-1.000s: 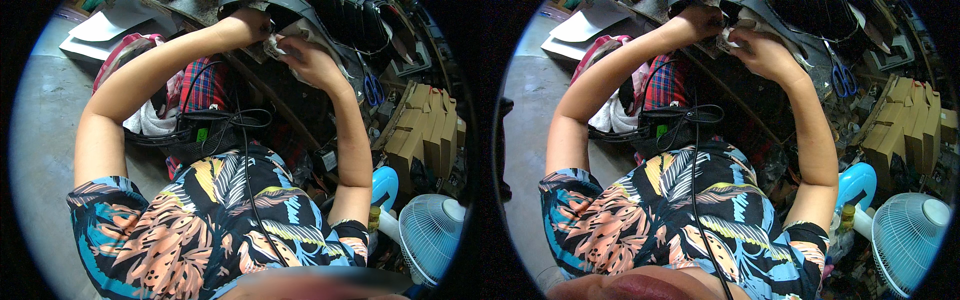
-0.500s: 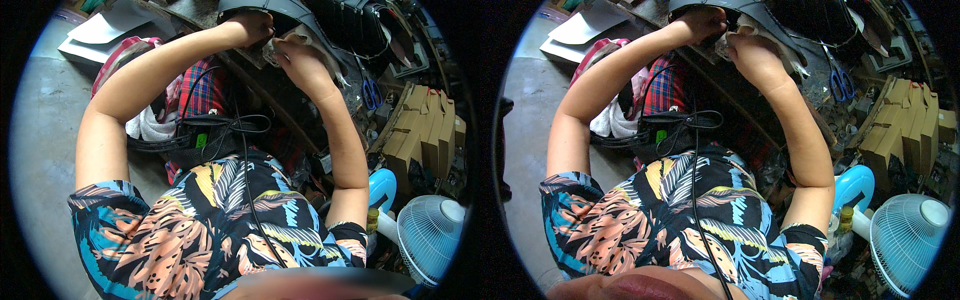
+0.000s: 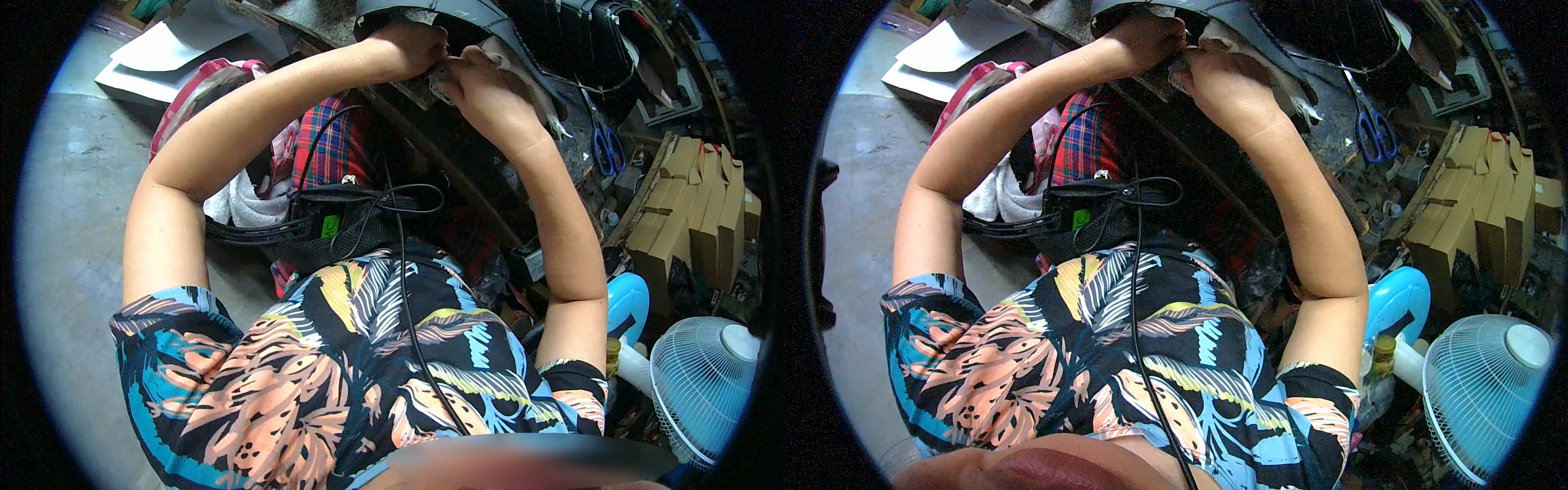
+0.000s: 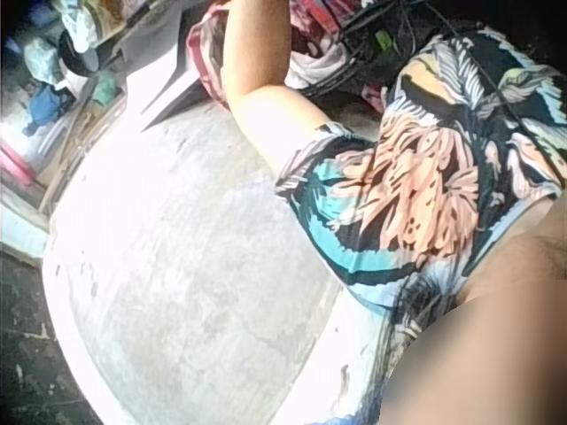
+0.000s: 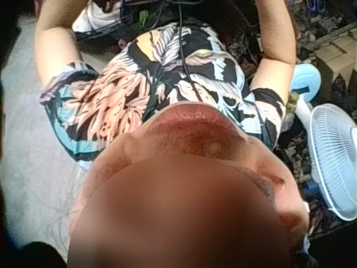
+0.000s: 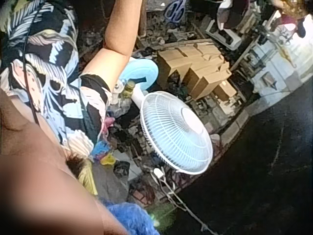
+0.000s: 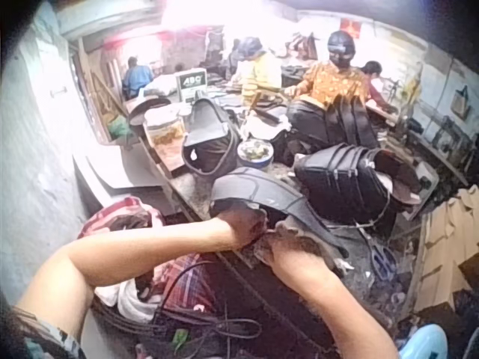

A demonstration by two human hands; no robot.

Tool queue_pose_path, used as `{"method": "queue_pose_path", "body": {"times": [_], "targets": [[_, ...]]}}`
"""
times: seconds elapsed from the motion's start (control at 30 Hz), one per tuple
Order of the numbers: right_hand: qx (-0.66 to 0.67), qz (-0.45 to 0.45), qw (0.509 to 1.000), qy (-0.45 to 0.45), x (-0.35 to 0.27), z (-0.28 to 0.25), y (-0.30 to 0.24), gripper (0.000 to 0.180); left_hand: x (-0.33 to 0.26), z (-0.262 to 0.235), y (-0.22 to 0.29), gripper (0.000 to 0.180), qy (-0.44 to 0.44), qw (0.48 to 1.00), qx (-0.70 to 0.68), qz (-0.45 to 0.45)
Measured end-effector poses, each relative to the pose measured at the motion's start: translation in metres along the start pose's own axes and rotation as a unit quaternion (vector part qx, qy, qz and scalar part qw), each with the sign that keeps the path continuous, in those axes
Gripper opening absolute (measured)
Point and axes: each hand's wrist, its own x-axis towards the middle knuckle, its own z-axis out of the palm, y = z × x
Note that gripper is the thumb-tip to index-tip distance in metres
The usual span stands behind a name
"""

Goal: The person repairs a black hat by inserting a white fabric insert into the crown and trimming excess material with scissors. They repeatedly adjust the insert, cut along the hat's edge, and smooth the fabric to fit the interior.

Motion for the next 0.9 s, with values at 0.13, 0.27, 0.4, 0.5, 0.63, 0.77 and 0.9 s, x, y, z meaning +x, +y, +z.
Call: {"method": "queue_pose_path", "body": {"times": [0.13,0.27,0.4,0.5,0.63,0.77,0.9], "targets": [[0.05,-0.041,0.997,0.035,-0.004,0.001,0.006,0.03,-0.007,-0.013,-0.001,0.032,-0.1,0.981,-0.15,-0.075],[0.052,-0.044,0.998,0.015,-0.011,0.002,0.007,0.034,-0.014,-0.016,0.002,0.034,-0.111,0.973,-0.191,-0.071],[0.024,-0.051,0.998,-0.007,-0.019,-0.003,0.005,0.038,-0.021,-0.02,0.003,0.028,-0.074,0.985,-0.154,0.015],[0.099,-0.042,0.993,-0.042,-0.02,-0.01,0.01,0.036,-0.033,-0.027,0.004,0.025,-0.004,0.984,0.025,0.179],[0.233,0.069,0.97,-0.024,-0.011,-0.017,0.023,0.031,-0.049,-0.033,0.006,0.036,-0.022,0.962,0.154,0.225],[0.208,0.051,0.977,-0.026,-0.009,-0.014,0.023,0.028,-0.051,-0.033,0.003,0.032,-0.006,0.959,0.134,0.251],[0.075,-0.019,0.996,0.049,-0.021,-0.001,0.005,0.028,-0.047,-0.031,0.001,0.033,0.013,0.948,0.131,0.291]]}}
